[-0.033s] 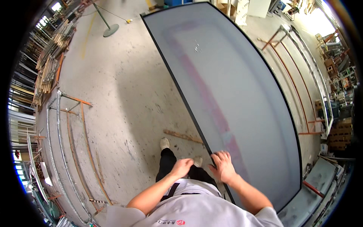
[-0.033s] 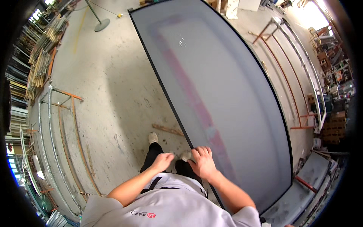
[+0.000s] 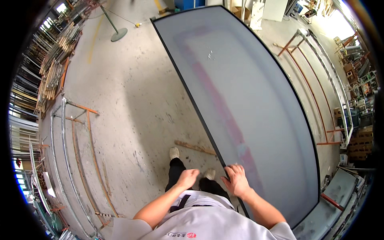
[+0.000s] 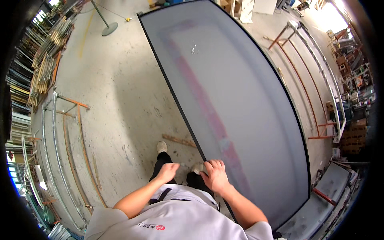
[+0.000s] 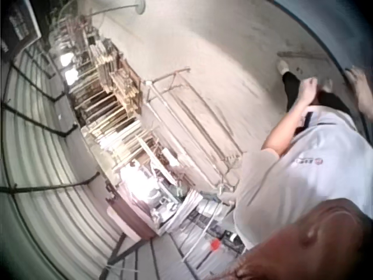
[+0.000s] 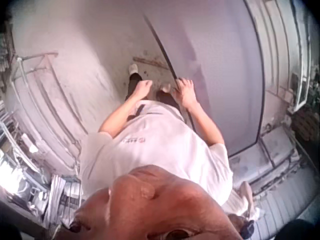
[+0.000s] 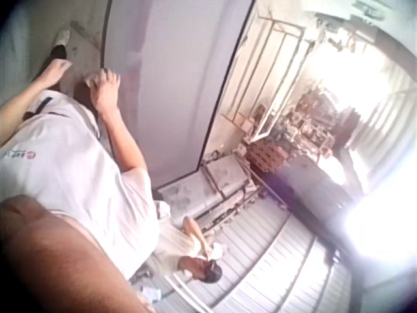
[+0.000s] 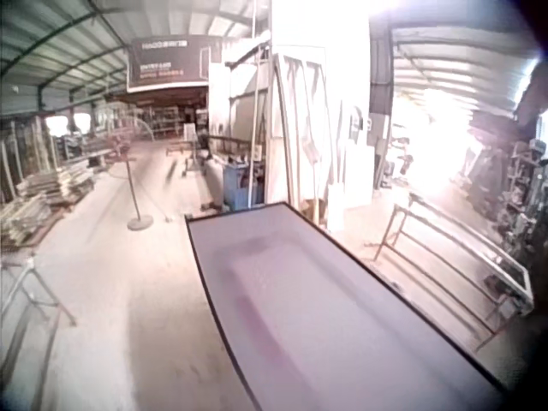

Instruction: The person positions a large rectangular panel on a frame with a helper, applies a bead of sealant along the edges using a sealant gun, and manually attaches long frame pieces and metal clips to the edges of the panel.

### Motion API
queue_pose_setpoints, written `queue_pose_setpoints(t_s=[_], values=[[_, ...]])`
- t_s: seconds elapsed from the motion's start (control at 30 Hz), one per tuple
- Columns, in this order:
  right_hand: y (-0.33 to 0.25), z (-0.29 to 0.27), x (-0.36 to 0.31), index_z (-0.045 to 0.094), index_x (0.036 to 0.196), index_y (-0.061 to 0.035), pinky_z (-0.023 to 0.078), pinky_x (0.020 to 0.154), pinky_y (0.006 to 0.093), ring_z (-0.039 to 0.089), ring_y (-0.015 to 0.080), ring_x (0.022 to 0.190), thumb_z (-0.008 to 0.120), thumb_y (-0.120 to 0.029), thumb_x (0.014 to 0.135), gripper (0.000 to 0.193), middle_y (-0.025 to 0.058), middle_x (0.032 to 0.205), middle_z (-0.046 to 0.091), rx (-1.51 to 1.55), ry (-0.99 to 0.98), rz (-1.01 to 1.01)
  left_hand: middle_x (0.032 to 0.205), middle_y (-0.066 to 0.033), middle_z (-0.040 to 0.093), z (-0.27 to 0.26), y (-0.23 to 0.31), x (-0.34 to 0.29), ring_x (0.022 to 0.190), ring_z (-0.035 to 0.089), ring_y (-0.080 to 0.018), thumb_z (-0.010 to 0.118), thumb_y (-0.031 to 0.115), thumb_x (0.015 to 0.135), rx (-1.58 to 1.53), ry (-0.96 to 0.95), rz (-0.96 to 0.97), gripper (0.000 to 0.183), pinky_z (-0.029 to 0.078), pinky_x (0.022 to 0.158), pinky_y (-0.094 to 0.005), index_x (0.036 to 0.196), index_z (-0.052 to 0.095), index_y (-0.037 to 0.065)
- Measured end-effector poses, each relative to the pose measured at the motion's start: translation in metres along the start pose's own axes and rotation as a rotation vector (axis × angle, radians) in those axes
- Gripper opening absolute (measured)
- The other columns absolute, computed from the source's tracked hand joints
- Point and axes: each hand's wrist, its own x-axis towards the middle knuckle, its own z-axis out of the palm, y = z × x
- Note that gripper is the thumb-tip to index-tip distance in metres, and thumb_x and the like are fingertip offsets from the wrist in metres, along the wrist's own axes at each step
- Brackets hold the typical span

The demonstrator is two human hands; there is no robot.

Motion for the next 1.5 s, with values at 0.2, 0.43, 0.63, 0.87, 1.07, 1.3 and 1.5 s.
queue_pose_setpoints(t_s=[0.2,0.43,0.63,0.87,1.07,1.3,1.5], values=[[-0.031,-0.008,0.077,0.064,0.101,0.0023,0.048,0.085,0.0445,0.06,0.0383,0.094,0.069,-0.019,0.083,0.028,0.0193,0.098,0.065,0.091,0.161,0.141,0.089,-0.0271,0.064,-0.138,-0.053,0.062,0.089,0.065,-0.0413,0.045,0.033,0.093,-0.014,0.268,0.078,0.041,0.049,0.078,-0.0456,0.089,0.066,-0.002],[-0.129,0.002,0.277,0.066,0.099,0.0042,0.049,0.083,0.0453,0.061,0.0406,0.091,0.066,-0.027,0.089,0.033,0.0213,0.092,0.065,0.114,0.045,0.179,0.089,-0.0247,0.063,-0.309,0.018,0.164,0.089,0.062,-0.0421,0.05,0.028,0.089,0.08,-0.101,0.319,0.032,0.049,0.075,-0.046,0.086,0.062,-0.002],[-0.266,-0.001,0.511,0.058,0.117,0.0027,0.044,0.094,0.0459,0.055,0.0407,0.106,0.057,-0.035,0.091,0.046,0.0227,0.112,0.06,0.227,0.056,-0.23,0.111,-0.0202,0.066,-0.48,0.089,0.207,0.105,0.063,-0.034,0.056,0.021,0.088,-0.046,-0.402,0.451,0.028,0.05,0.086,-0.0419,0.108,0.063,0.003],[-0.318,0.012,0.778,0.057,0.117,0.0035,0.044,0.094,0.0481,0.054,0.0423,0.106,0.054,-0.037,0.088,0.049,0.024,0.114,0.059,0.472,0.123,-0.539,0.137,-0.0191,0.051,-0.664,0.066,0.33,0.128,0.048,-0.0303,0.058,0.031,0.09,0.167,-0.385,0.436,0.049,0.04,0.105,-0.0395,0.132,0.051,0.006],[-0.35,0.009,1.028,0.057,0.113,0.0064,0.046,0.089,0.0464,0.055,0.0421,0.102,0.056,-0.035,0.087,0.049,0.0243,0.107,0.06,0.685,0.08,-0.683,0.12,-0.0176,0.063,-0.866,0.105,0.467,0.112,0.06,-0.0303,0.066,0.017,0.084,0.151,-0.194,0.429,0.037,0.05,0.089,-0.0408,0.119,0.06,0.004],[-0.371,-0.047,1.281,0.058,0.114,0.0041,0.047,0.087,0.0457,0.057,0.0394,0.1,0.052,-0.032,0.093,0.041,0.022,0.104,0.063,0.795,-0.086,-0.745,0.091,-0.016,0.069,-1.08,0.218,0.594,0.089,0.065,-0.0296,0.064,0.008,0.079,0.086,-0.129,0.4,0.019,0.051,0.077,-0.0403,0.096,0.067,0.0],[-0.315,-0.044,1.489,0.063,0.109,0.0003,0.049,0.083,0.0452,0.061,0.0403,0.096,0.051,-0.028,0.095,0.033,0.0224,0.098,0.065,0.631,0.07,-0.449,0.077,-0.02,0.065,-1.231,0.253,0.787,0.068,0.064,-0.0323,0.062,0.006,0.086,0.145,-0.097,0.577,0.011,0.05,0.063,-0.0374,0.091,0.064,-0.004]])
